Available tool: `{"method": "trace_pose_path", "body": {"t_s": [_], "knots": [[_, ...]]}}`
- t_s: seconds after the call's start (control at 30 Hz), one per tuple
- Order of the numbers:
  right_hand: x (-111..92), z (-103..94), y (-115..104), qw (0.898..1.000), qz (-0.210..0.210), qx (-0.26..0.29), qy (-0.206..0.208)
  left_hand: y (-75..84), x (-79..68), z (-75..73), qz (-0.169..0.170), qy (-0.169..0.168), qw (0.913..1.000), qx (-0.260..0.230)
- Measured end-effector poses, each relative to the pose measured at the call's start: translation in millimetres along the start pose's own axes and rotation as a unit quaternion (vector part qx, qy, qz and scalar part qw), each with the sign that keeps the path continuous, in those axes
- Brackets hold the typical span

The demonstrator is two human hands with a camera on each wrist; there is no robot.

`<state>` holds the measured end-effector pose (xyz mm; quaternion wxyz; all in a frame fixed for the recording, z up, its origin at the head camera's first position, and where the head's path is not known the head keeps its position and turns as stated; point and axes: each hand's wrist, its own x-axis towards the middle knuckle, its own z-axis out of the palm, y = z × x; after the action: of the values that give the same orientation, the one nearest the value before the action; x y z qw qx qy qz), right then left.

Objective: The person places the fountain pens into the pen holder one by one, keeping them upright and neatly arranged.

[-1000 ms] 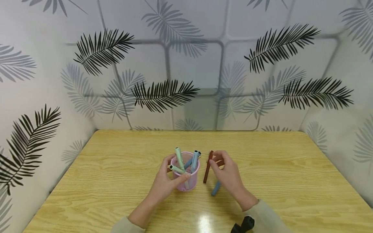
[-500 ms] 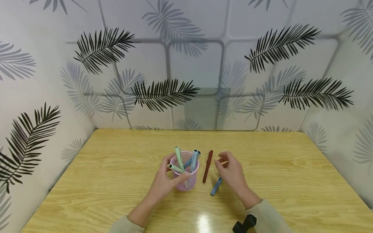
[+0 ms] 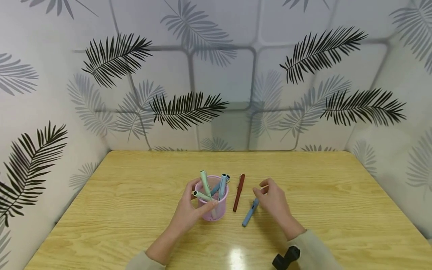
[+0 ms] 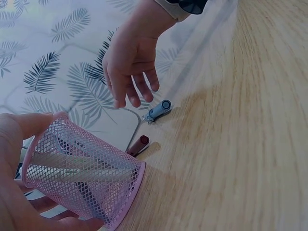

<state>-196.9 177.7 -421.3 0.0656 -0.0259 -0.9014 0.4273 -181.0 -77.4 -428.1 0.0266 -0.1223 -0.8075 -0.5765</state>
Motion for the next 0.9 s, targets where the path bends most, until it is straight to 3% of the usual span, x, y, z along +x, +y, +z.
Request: {"method": "trace_pose_path", "body": {"t_s": [0.4,0.9], "knots": [[1.6,-3.2,8.7,0.995,0.071,0.017,-0.071,0.7,0.4,-1.6,0.003,-0.005,1.0,-0.004],[15.9,5.6,11.3,0.991,0.091,-0.042,-0.083,2.4,-0.4,-0.8,0.004,-0.004,0.9999,-0.01]]}}
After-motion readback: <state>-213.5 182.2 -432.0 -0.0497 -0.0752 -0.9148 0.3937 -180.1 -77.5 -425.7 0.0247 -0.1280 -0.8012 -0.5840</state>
